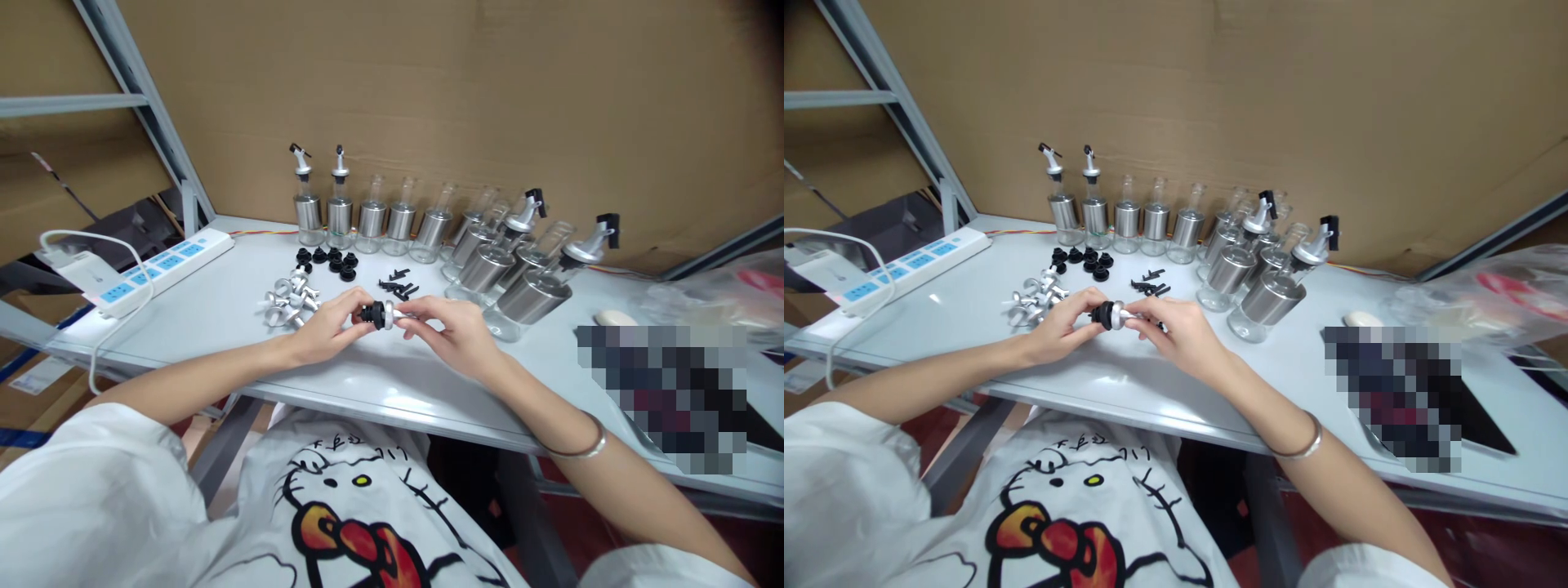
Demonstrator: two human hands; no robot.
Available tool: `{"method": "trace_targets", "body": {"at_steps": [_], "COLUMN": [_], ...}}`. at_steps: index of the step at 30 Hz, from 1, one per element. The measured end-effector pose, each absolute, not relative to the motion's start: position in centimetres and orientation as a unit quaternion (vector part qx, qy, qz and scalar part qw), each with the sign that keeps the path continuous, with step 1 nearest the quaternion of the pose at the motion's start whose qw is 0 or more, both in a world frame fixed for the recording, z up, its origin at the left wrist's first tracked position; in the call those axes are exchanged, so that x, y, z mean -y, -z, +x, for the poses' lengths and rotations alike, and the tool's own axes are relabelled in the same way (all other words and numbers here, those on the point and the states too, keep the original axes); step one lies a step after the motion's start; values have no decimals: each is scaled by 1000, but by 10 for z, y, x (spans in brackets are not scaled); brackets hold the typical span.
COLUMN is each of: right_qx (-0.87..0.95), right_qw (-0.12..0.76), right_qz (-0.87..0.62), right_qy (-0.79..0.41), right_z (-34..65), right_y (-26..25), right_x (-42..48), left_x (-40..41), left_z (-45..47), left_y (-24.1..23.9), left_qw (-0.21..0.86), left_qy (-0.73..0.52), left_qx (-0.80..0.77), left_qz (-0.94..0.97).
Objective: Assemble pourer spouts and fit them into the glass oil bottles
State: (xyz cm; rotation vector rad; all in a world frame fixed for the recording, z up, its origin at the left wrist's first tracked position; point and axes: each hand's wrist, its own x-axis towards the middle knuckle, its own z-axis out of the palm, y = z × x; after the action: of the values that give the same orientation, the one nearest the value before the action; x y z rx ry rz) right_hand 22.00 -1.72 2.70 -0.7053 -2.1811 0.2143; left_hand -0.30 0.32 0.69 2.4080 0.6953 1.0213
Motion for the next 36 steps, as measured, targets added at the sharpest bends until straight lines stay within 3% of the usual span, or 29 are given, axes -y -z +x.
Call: {"method": "trace_targets", "body": {"at_steps": [6,15,19,28,36], "right_qx": [848,900,894,861,894], "right_qw": [374,375,389,376,379], "right_qz": [-320,-223,-220,-286,-224], "right_qy": [-194,-23,-27,-190,-87], "right_z": [220,218,218,218,215], "right_y": [-31,-26,-27,-30,-32], "right_x": [20,18,18,21,29], "left_x": [-3,1,2,1,-1], "left_z": [-4,-3,-2,0,-2], "left_y": [-7,-10,-8,-7,-7], "left_qw": [216,339,283,96,188], "left_qy": [-343,-297,-321,-309,-291], "left_qx": [-253,-278,-275,-250,-203], "left_qz": [879,848,861,913,916]}}
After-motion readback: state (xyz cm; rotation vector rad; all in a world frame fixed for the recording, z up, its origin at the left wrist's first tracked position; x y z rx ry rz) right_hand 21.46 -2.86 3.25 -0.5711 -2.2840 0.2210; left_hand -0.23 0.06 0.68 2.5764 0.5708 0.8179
